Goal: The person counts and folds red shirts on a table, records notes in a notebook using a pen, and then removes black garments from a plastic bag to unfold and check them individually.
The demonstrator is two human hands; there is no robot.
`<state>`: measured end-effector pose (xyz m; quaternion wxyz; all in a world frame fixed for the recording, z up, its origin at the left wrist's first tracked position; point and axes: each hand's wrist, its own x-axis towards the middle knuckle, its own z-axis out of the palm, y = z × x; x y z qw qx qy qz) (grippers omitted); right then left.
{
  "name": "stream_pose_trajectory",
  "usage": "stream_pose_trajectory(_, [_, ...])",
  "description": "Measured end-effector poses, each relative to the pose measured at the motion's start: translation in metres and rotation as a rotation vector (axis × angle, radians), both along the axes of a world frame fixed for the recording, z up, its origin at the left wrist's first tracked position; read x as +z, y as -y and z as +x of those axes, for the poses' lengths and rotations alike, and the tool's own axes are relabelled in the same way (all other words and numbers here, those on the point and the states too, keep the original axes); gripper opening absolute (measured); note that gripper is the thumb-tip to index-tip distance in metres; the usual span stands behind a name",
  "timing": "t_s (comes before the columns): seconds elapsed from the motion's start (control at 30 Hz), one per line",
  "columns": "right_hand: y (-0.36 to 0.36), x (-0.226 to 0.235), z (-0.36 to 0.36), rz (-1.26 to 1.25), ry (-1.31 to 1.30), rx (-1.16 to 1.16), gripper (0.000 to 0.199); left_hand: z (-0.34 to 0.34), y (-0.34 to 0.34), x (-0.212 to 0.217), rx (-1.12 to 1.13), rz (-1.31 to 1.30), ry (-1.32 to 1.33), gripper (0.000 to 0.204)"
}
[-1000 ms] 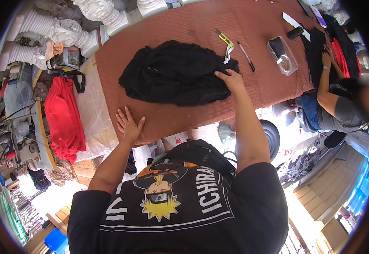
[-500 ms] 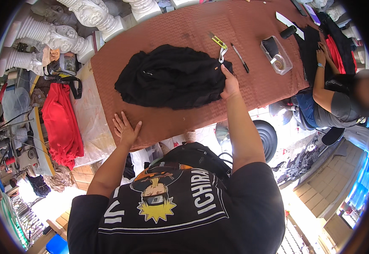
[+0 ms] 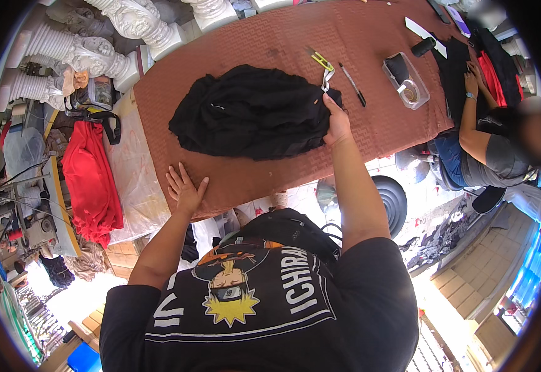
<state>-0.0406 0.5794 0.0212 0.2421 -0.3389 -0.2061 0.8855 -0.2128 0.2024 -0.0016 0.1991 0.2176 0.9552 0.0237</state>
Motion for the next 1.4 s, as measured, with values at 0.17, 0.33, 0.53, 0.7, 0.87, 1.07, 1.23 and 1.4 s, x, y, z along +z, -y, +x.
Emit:
stream_pose_trajectory(0.17, [0.002,0.002,0.001,-0.039,0.016,-0.017,0.027,0.000,0.001,0.000,-0.002,0.010,-0.002,0.101])
stream_pose_trajectory(0.33, [0.008,0.009,-0.001,0.048,0.058,0.005,0.032,0.001,-0.001,0.002,0.008,0.001,-0.013,0.098])
stream_pose_trajectory(0.53, [0.129,0.100,-0.050,0.916,-0.013,0.790,0.056,-0.046,-0.013,0.016,0.439,1.035,0.580,0.077])
stream_pose_trajectory(0.7, [0.169,0.096,-0.068,1.610,-0.329,1.241,0.046,-0.062,-0.044,0.056,0.679,1.251,1.264,0.073])
stream_pose_trajectory(0.87, [0.099,0.076,-0.076,1.694,0.160,0.805,0.032,-0.058,-0.050,0.027,0.577,1.033,0.875,0.074])
stream_pose_trajectory(1.07, [0.079,0.056,-0.109,1.667,0.299,0.587,0.028,-0.038,-0.098,0.079,0.659,0.912,0.665,0.068])
stream_pose_trajectory(1.23, [0.117,0.092,-0.116,1.595,0.022,0.888,0.032,-0.043,-0.103,0.153,0.443,1.448,0.924,0.038])
stream_pose_trajectory(1.4, [0.107,0.133,-0.102,2.248,0.326,1.280,0.068,-0.056,-0.073,0.285,0.176,1.605,0.714,0.020])
